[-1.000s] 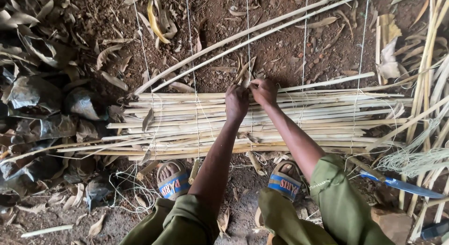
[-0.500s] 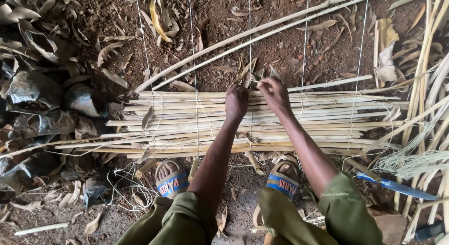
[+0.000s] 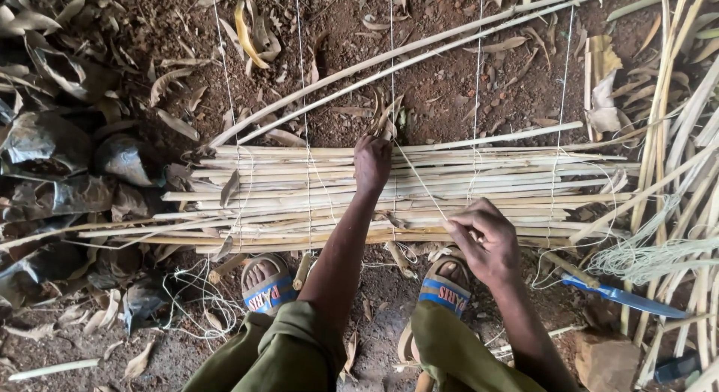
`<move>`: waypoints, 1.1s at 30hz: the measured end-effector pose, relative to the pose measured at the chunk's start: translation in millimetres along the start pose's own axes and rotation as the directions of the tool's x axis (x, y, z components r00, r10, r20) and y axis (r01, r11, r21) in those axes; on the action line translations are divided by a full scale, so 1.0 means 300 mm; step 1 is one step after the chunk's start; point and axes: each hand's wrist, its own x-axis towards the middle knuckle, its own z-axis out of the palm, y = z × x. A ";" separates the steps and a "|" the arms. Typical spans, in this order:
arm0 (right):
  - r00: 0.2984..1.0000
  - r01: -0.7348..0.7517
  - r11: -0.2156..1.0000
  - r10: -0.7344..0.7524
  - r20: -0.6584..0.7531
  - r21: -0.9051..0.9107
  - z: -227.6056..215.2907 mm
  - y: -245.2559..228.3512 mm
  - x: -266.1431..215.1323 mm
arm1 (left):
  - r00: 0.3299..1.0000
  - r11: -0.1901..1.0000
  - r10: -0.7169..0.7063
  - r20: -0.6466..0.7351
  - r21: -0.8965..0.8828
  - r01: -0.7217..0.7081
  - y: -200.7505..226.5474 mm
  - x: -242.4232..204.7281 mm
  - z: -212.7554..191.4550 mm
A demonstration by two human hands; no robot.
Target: Weaving thin wooden sticks together with string to create a mat or screen on the ground.
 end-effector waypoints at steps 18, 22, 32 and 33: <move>0.820 -0.533 0.750 0.572 -0.020 -0.391 0.123 0.059 -0.247 | 0.979 0.981 0.188 0.076 -0.055 -0.184 0.028 0.012 -0.076; 0.837 -0.396 0.675 0.545 0.058 -0.623 0.134 0.128 -0.255 | 0.981 0.984 0.177 0.086 -0.051 -0.173 0.070 0.009 -0.108; 0.877 -0.338 0.874 0.427 0.221 -0.350 0.212 0.016 -0.149 | 0.984 0.988 0.149 0.095 -0.051 -0.144 0.005 0.003 -0.048; 0.910 -0.257 0.906 0.345 0.232 -0.337 0.222 0.003 -0.138 | 0.986 0.990 0.140 0.095 -0.049 -0.136 0.000 -0.010 -0.042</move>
